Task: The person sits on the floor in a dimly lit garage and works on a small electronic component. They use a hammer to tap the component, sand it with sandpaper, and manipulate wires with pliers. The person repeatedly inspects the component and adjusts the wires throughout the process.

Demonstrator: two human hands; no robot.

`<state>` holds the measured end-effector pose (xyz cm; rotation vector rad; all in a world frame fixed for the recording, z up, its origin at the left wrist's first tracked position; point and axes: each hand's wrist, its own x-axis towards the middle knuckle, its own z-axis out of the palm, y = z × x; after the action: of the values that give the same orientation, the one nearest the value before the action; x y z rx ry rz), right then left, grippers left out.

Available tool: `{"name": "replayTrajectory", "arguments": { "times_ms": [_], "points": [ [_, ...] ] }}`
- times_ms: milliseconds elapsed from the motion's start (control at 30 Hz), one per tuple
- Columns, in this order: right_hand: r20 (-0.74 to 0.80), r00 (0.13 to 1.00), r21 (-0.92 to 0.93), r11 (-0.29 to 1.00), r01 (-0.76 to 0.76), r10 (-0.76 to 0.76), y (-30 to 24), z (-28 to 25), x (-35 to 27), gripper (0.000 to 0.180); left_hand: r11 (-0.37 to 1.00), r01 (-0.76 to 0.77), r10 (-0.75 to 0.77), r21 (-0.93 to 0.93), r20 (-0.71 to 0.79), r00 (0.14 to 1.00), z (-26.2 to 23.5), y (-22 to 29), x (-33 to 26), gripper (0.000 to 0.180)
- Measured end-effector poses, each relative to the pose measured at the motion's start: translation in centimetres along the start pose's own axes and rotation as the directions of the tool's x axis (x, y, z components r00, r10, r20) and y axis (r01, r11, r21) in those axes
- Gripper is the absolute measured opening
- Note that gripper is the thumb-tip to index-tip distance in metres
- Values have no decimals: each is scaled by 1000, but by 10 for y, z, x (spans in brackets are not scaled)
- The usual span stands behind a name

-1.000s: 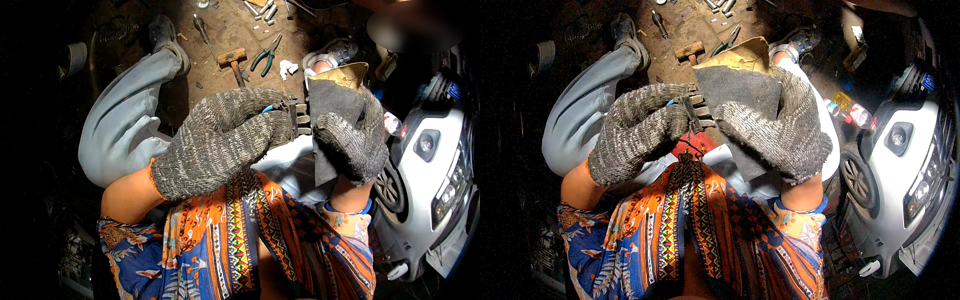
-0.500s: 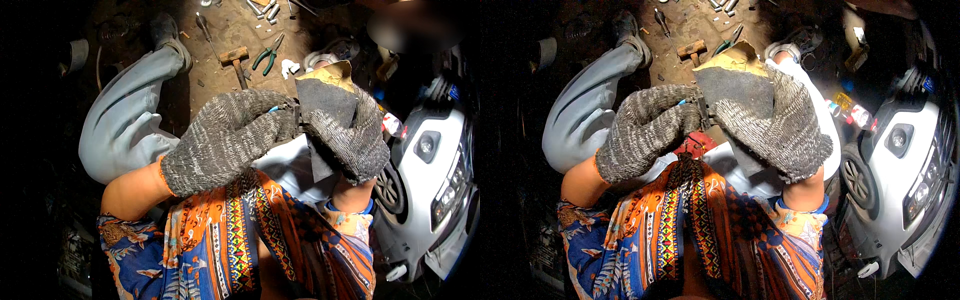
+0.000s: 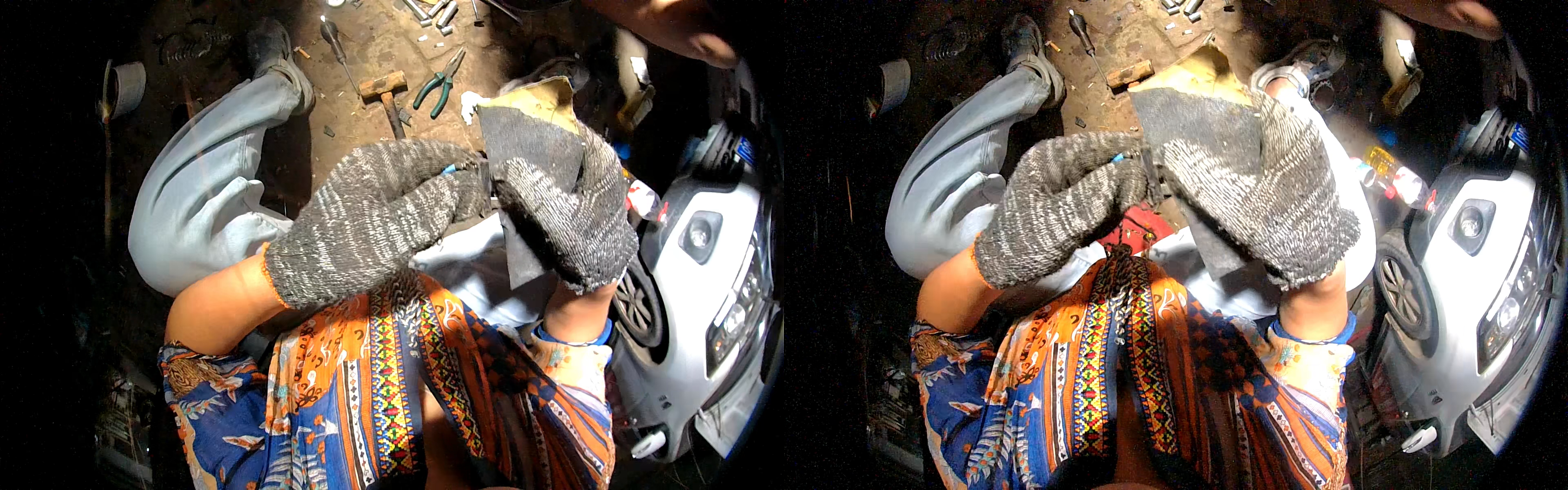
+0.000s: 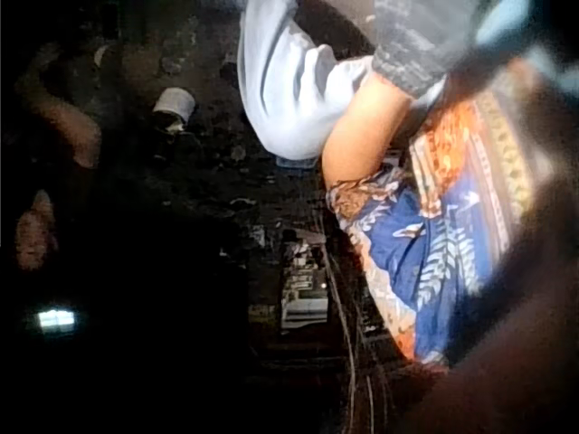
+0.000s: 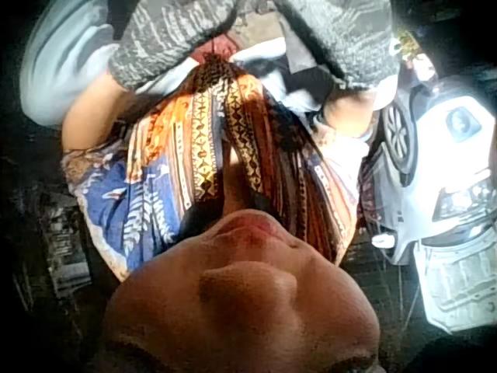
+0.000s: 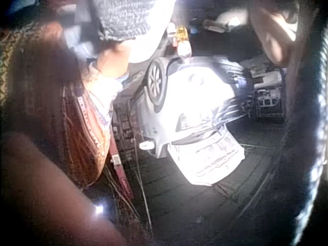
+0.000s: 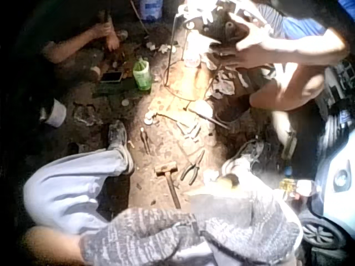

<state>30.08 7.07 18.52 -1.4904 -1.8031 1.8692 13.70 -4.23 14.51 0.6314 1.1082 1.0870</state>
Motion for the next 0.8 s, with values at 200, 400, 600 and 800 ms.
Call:
{"name": "replayTrajectory", "arguments": {
  "times_ms": [200,400,600,800],
  "points": [
    [-6,1000,-40,999,10,-10,1,1,-3,41,996,71,-71,57,-7,997,0,9,2,35],
    [-7,999,-84,996,35,-35,5,4,-1,41,985,-8,14,173,-34,999,-5,4,1,34],
    [-7,998,-118,991,58,-59,8,5,1,41,988,110,-121,105,97,988,-9,11,1,33],
    [-17,998,-143,988,65,-68,6,5,0,41,988,4,-13,155,57,998,-11,4,1,33]
  ]
}}
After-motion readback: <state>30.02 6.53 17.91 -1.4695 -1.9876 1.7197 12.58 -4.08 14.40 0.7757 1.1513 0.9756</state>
